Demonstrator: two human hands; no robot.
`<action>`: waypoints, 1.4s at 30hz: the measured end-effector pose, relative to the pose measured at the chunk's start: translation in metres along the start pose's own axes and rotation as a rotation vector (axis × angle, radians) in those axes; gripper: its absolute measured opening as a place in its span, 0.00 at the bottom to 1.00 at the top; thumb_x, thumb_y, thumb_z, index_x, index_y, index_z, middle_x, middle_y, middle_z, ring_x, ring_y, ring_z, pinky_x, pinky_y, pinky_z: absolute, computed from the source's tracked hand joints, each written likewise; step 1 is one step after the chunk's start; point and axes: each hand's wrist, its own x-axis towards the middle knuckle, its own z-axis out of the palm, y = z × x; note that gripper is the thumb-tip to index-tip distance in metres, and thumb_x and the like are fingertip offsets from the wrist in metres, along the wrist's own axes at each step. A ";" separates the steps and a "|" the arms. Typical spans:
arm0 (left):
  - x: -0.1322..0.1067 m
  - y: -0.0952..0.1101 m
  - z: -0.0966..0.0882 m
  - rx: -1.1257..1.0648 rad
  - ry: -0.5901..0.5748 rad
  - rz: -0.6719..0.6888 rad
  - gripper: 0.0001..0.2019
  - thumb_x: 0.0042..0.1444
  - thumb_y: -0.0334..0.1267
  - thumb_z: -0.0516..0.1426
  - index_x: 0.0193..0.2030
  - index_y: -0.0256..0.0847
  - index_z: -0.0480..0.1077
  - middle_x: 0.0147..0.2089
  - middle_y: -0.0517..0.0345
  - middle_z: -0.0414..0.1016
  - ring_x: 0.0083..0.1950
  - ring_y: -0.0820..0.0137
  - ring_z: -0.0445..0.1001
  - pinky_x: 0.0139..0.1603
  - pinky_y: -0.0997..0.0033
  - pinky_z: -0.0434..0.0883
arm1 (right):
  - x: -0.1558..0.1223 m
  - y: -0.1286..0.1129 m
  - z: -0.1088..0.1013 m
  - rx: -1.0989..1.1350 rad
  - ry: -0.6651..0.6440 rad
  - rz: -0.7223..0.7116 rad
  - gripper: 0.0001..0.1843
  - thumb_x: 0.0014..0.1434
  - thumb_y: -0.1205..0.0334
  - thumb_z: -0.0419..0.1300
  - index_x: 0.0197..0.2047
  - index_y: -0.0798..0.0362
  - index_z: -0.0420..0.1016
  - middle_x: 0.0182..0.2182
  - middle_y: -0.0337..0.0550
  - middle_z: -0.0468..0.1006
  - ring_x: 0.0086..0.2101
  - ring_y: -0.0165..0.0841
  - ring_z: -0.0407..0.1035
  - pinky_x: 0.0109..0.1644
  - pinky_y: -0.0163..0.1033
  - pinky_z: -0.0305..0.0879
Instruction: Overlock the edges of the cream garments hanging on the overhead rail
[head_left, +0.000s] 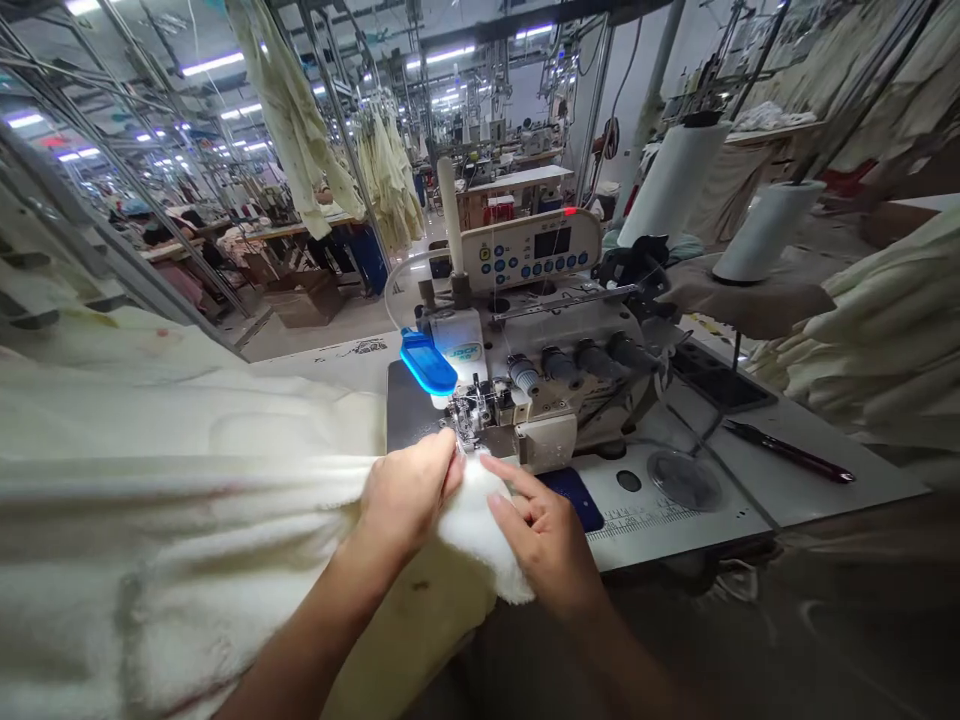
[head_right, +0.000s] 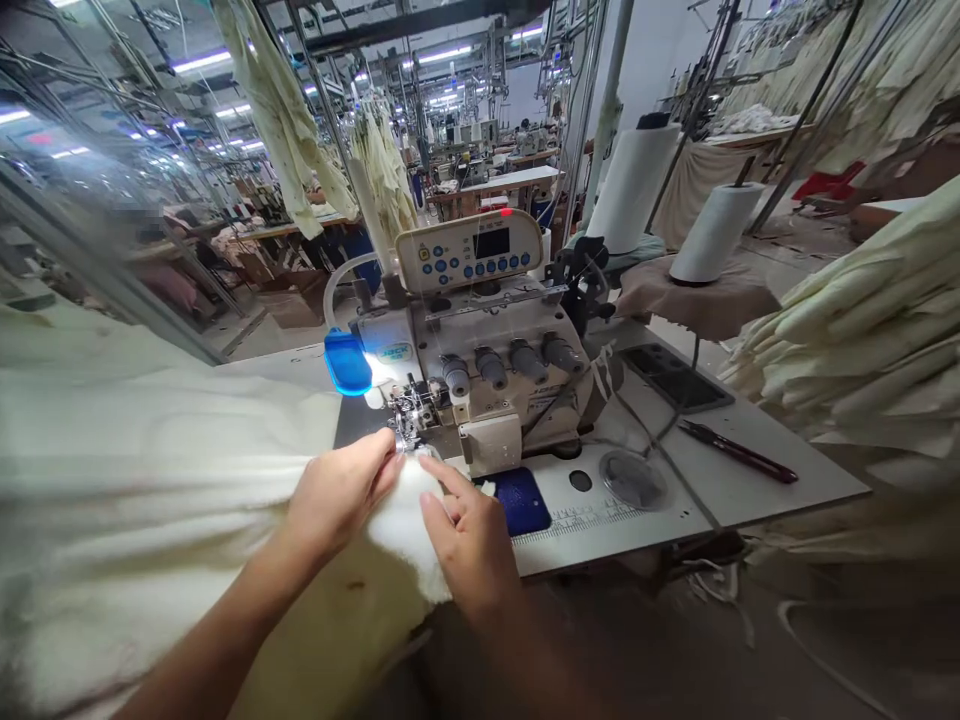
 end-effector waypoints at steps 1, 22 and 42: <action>0.005 -0.003 0.000 0.006 0.026 0.010 0.11 0.65 0.41 0.44 0.37 0.43 0.64 0.34 0.59 0.75 0.31 0.66 0.73 0.25 0.68 0.52 | 0.005 -0.002 0.001 0.008 0.008 -0.002 0.24 0.58 0.56 0.52 0.55 0.61 0.67 0.14 0.28 0.54 0.17 0.23 0.44 0.19 0.29 0.40; -0.080 0.022 0.045 -0.429 0.750 0.402 0.10 0.58 0.24 0.54 0.43 0.38 0.72 0.36 0.54 0.75 0.42 0.70 0.71 0.45 0.67 0.69 | -0.040 0.015 -0.002 0.137 -0.154 0.067 0.11 0.54 0.58 0.57 0.26 0.56 0.64 0.22 0.35 0.62 0.26 0.27 0.56 0.28 0.30 0.53; -0.098 0.029 0.055 -0.281 0.809 0.436 0.08 0.55 0.27 0.56 0.42 0.35 0.71 0.34 0.55 0.75 0.40 0.68 0.72 0.47 0.62 0.63 | -0.044 0.010 -0.033 -0.429 0.105 -0.654 0.07 0.61 0.68 0.56 0.41 0.51 0.74 0.38 0.43 0.74 0.31 0.29 0.68 0.36 0.34 0.65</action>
